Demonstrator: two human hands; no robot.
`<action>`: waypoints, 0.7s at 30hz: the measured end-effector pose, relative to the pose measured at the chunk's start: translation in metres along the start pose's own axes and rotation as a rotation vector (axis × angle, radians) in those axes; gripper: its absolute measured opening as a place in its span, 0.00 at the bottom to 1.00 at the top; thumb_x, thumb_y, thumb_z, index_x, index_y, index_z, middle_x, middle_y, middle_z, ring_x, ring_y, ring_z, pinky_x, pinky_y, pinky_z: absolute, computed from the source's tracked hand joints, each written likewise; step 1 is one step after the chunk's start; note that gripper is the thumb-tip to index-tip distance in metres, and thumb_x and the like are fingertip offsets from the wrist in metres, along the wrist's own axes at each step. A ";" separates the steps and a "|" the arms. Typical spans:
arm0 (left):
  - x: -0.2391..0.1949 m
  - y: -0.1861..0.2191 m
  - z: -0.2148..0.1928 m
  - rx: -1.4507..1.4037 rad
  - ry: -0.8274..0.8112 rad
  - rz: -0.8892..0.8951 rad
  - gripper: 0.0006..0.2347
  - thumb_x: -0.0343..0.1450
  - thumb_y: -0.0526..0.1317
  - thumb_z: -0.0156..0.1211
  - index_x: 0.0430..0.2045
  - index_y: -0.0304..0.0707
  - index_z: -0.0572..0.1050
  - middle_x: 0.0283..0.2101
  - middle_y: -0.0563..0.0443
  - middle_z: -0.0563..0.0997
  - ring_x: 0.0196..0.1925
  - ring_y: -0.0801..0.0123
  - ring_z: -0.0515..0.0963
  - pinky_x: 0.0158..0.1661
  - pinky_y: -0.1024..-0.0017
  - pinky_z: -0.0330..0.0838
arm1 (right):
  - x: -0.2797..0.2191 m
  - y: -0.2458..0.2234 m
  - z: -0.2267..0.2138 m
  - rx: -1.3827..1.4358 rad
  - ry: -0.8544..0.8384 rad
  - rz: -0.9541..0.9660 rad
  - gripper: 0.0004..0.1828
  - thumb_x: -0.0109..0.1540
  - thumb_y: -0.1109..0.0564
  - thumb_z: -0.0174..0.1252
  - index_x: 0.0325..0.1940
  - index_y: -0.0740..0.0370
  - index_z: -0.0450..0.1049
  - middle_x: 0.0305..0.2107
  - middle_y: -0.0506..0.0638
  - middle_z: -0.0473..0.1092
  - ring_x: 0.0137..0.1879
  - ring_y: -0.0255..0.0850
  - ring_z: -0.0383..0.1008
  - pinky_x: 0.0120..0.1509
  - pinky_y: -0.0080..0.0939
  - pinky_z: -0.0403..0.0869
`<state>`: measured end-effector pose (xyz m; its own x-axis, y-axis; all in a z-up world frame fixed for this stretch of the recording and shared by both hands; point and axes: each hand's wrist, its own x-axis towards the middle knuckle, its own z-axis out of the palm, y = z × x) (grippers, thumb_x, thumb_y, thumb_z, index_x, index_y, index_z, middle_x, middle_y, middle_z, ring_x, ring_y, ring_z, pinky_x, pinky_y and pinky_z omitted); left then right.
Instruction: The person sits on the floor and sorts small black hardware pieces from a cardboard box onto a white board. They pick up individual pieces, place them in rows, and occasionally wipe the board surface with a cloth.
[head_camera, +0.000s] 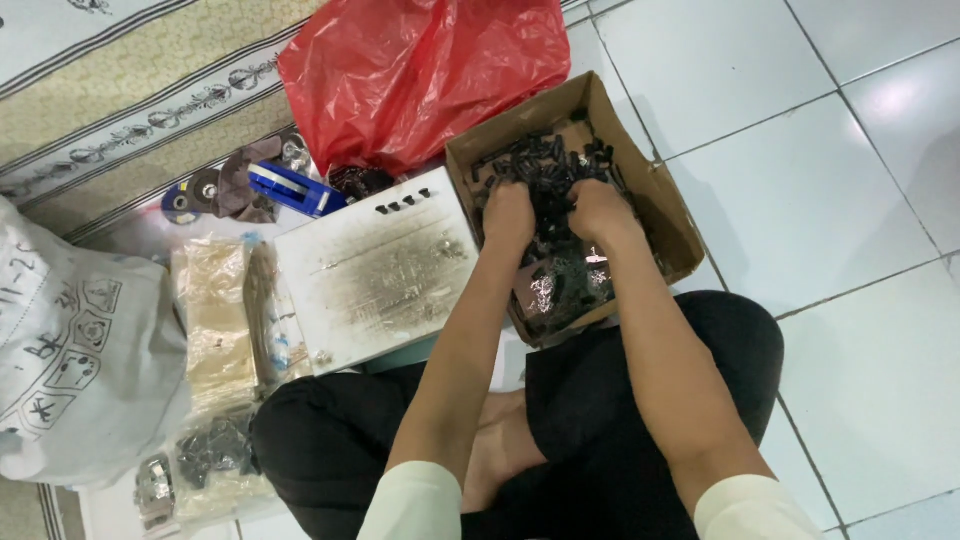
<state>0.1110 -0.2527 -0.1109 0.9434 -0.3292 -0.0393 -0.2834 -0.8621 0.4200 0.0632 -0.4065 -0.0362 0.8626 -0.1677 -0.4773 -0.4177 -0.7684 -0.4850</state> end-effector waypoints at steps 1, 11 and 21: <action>0.009 -0.006 0.013 0.028 -0.022 -0.027 0.05 0.66 0.25 0.58 0.29 0.22 0.81 0.32 0.30 0.81 0.38 0.49 0.84 0.39 0.61 0.85 | -0.005 -0.004 -0.004 0.038 -0.017 0.013 0.24 0.60 0.57 0.60 0.61 0.61 0.77 0.48 0.68 0.77 0.57 0.64 0.77 0.54 0.68 0.77; 0.039 -0.007 0.025 0.224 -0.048 -0.045 0.04 0.69 0.28 0.57 0.28 0.29 0.80 0.37 0.33 0.80 0.39 0.54 0.82 0.36 0.63 0.86 | 0.012 -0.011 -0.002 0.080 -0.084 0.018 0.25 0.63 0.53 0.58 0.64 0.66 0.74 0.55 0.72 0.73 0.62 0.67 0.73 0.58 0.71 0.74; 0.024 0.015 0.002 0.049 -0.075 -0.042 0.06 0.70 0.30 0.56 0.38 0.27 0.76 0.38 0.33 0.79 0.44 0.49 0.82 0.41 0.58 0.84 | 0.024 -0.001 0.006 0.176 -0.024 -0.048 0.24 0.66 0.56 0.53 0.66 0.66 0.72 0.58 0.71 0.71 0.64 0.64 0.71 0.60 0.65 0.76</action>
<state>0.1292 -0.2745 -0.1077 0.9397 -0.3184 -0.1247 -0.2533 -0.8931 0.3717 0.0827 -0.4061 -0.0512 0.8766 -0.1172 -0.4668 -0.4215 -0.6549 -0.6273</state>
